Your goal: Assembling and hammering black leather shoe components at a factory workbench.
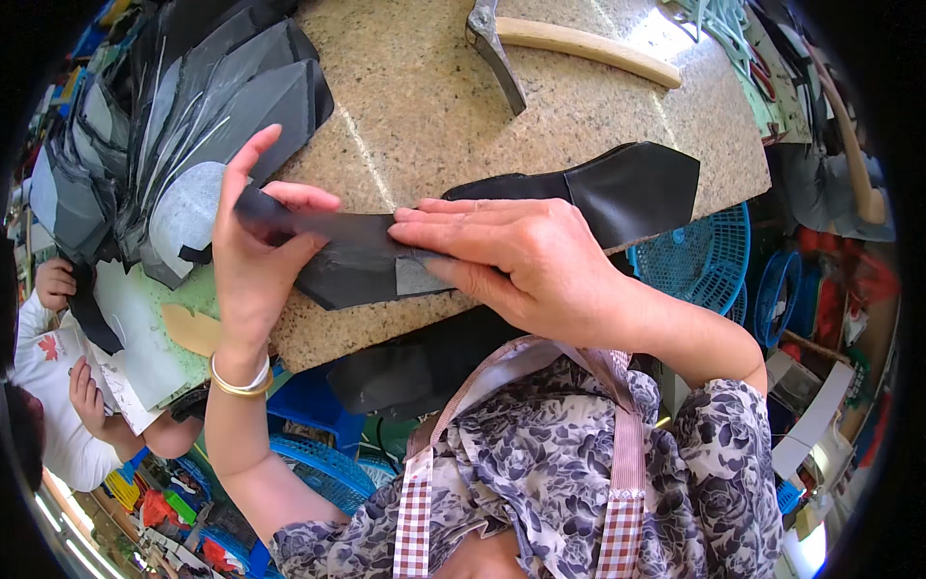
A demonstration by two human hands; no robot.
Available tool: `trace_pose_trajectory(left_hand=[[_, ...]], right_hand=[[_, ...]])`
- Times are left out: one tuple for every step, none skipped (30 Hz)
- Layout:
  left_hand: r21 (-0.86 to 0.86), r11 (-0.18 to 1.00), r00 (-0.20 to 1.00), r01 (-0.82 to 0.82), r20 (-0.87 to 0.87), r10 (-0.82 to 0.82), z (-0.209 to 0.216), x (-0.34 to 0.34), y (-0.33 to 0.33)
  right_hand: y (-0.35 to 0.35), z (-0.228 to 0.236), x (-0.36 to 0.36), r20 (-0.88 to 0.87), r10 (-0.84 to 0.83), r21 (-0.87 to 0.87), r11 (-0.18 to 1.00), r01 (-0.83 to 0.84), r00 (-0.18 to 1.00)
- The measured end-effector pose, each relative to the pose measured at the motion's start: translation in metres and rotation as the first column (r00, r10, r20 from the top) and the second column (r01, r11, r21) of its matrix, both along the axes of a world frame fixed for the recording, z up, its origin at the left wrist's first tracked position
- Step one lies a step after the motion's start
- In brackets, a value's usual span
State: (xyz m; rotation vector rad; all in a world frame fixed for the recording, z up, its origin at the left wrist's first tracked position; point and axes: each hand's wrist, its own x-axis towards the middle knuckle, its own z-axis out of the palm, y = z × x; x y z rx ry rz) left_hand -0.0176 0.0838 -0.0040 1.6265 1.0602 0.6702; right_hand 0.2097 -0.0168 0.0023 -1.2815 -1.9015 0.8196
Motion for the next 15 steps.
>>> trace_pose_trajectory(left_hand=[[0.067,0.998,0.995,0.022,0.092,-0.028,-0.005,0.002,0.002],[0.067,0.997,0.995,0.027,0.091,-0.033,-0.005,0.000,0.005],[0.148,0.977,0.987,0.154,0.016,-0.158,-0.003,-0.007,0.010],[0.218,0.934,0.959,0.283,-0.069,-0.274,0.000,-0.011,0.015],[0.392,0.834,0.921,0.389,-0.158,-0.356,0.005,-0.010,0.022],[0.387,0.836,0.921,0.389,-0.160,-0.355,0.006,-0.012,0.024],[0.474,0.739,0.878,0.478,-0.229,-0.421,0.006,-0.014,0.026],[0.546,0.624,0.826,0.559,-0.304,-0.474,0.006,-0.016,0.027],[0.582,0.541,0.792,0.607,-0.381,-0.478,0.008,-0.017,0.029],[0.579,0.544,0.792,0.607,-0.382,-0.477,0.010,-0.019,0.029],[0.641,0.411,0.758,0.648,-0.490,-0.431,0.013,-0.021,0.027],[0.679,0.266,0.723,0.684,-0.583,-0.370,0.015,-0.022,0.026],[0.639,0.259,0.688,0.724,-0.643,-0.336,0.019,-0.026,0.022],[0.637,0.265,0.689,0.724,-0.642,-0.338,0.023,-0.028,0.021],[0.631,0.241,0.675,0.738,-0.685,-0.276,0.027,-0.031,0.020]], right_hand=[[-0.001,0.001,0.002,0.001,-0.005,-0.001,1.000,0.005,1.000],[-0.001,0.002,0.004,0.025,0.022,-0.002,1.000,-0.022,0.999],[-0.002,0.003,0.004,0.046,0.047,-0.005,0.999,-0.047,0.998],[-0.002,0.004,0.003,0.040,0.039,-0.004,0.999,-0.039,0.998],[-0.003,0.006,0.003,0.098,0.051,0.030,0.998,-0.054,0.994],[-0.004,0.006,0.002,0.158,0.071,0.059,0.995,-0.081,0.985],[-0.006,0.004,0.000,0.154,0.074,0.056,0.995,-0.083,0.985],[-0.009,0.001,-0.003,0.287,0.088,0.106,0.987,-0.123,0.954],[-0.013,0.000,-0.005,0.417,0.091,0.150,0.975,-0.167,0.905],[-0.018,-0.002,-0.008,0.538,0.085,0.188,0.958,-0.217,0.839],[-0.026,-0.002,-0.016,0.682,0.033,0.216,0.945,-0.245,0.731],[-0.029,-0.001,-0.020,0.692,0.028,0.201,0.952,-0.230,0.722],[-0.031,-0.002,-0.022,0.700,0.015,0.203,0.954,-0.219,0.714],[-0.033,-0.003,-0.024,0.708,0.004,0.204,0.956,-0.210,0.706],[-0.034,-0.004,-0.025,0.709,0.009,0.203,0.955,-0.216,0.705]])
